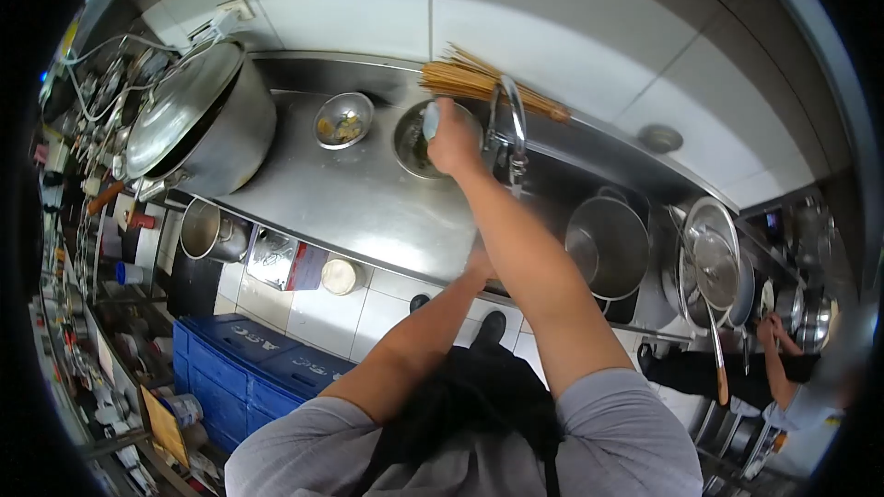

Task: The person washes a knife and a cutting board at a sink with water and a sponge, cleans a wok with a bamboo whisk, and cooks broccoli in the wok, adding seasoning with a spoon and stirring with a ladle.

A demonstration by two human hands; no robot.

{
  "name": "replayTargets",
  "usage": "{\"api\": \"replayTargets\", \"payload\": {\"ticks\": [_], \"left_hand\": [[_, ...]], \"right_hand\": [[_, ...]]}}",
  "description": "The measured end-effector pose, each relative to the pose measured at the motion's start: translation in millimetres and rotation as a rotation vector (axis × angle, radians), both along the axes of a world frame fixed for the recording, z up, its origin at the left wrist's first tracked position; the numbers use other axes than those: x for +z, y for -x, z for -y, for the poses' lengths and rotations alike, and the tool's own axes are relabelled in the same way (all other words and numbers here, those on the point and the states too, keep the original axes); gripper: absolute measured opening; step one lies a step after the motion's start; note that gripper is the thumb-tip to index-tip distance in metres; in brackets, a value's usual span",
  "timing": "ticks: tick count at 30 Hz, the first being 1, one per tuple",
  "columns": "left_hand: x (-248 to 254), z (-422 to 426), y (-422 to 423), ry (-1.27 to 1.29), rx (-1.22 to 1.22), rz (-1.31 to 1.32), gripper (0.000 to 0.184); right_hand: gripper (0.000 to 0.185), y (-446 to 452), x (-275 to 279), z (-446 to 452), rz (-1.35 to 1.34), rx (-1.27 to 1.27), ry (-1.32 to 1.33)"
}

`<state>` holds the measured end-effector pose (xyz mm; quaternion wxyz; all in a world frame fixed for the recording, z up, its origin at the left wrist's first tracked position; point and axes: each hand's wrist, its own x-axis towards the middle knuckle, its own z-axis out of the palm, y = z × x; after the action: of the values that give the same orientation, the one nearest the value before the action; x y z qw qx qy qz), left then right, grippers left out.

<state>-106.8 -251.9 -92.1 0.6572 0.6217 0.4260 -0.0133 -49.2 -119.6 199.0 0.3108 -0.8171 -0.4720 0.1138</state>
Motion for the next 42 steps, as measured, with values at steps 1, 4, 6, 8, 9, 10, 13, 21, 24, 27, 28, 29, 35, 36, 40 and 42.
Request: {"api": "replayTargets", "payload": {"ticks": [1,4,6,8,9,10,13,21,24,27,28,29,35,36,40,42], "left_hand": [[-13.3,1.4,-3.5,0.002,-0.023,-0.002,0.069],[-6.9,8.6,2.3,-0.112,0.031,0.053,0.065],[67.6,10.0,22.4,0.082,0.246,0.486,0.066],[57.3,-0.2,25.1,0.199,0.184,0.362,0.066],[46.4,-3.3,21.5,0.304,0.141,0.253,0.066],[18.4,-2.6,15.0,0.178,0.161,0.105,0.064],[24.4,-3.4,19.5,-0.054,-0.022,0.032,0.062],[97.2,2.4,22.6,0.361,0.402,0.198,0.070],[77.8,2.9,19.9,0.257,0.338,0.177,0.063],[75.0,5.0,22.9,0.012,0.243,0.261,0.069],[73.4,5.0,25.1,0.019,0.255,0.257,0.069],[73.1,3.0,23.2,-0.057,0.207,0.192,0.067],[81.6,2.4,17.9,-0.142,0.266,0.253,0.054],[82.3,7.7,21.9,-0.129,0.263,0.251,0.054],[74.7,2.4,16.0,-0.048,0.227,0.199,0.054],[59.9,5.4,11.1,-0.062,0.240,0.201,0.054]], "right_hand": [[0.064,6.3,-1.3,18.3,0.027,0.038,-0.149],[0.065,27.5,1.7,89.1,-0.044,0.124,-0.228],[0.067,35.4,-22.4,142.2,-0.067,0.110,-0.223],[0.066,42.7,-46.1,199.5,-0.142,0.048,-0.210],[0.066,41.4,-61.0,224.7,-0.143,0.035,-0.211],[0.066,38.4,-78.8,248.1,-0.188,-0.077,-0.153],[0.064,21.7,-116.8,266.8,-0.277,-0.309,-0.065],[0.056,13.1,-170.9,244.7,-0.449,-0.248,0.014],[0.049,7.9,-163.5,241.1,-0.392,-0.174,0.148],[0.049,-18.8,-219.8,230.8,-0.173,-0.337,0.308],[0.048,-29.7,-242.4,233.4,-0.189,-0.407,0.305],[0.046,-40.4,-257.5,234.0,-0.198,-0.448,0.350],[0.045,-77.8,-311.9,204.9,-0.080,-0.484,0.610],[0.046,-77.6,-304.6,208.0,-0.137,-0.523,0.622],[0.046,-54.5,-280.7,230.6,-0.202,-0.487,0.409],[0.047,-24.5,-238.6,230.7,-0.296,-0.452,0.316]]}}
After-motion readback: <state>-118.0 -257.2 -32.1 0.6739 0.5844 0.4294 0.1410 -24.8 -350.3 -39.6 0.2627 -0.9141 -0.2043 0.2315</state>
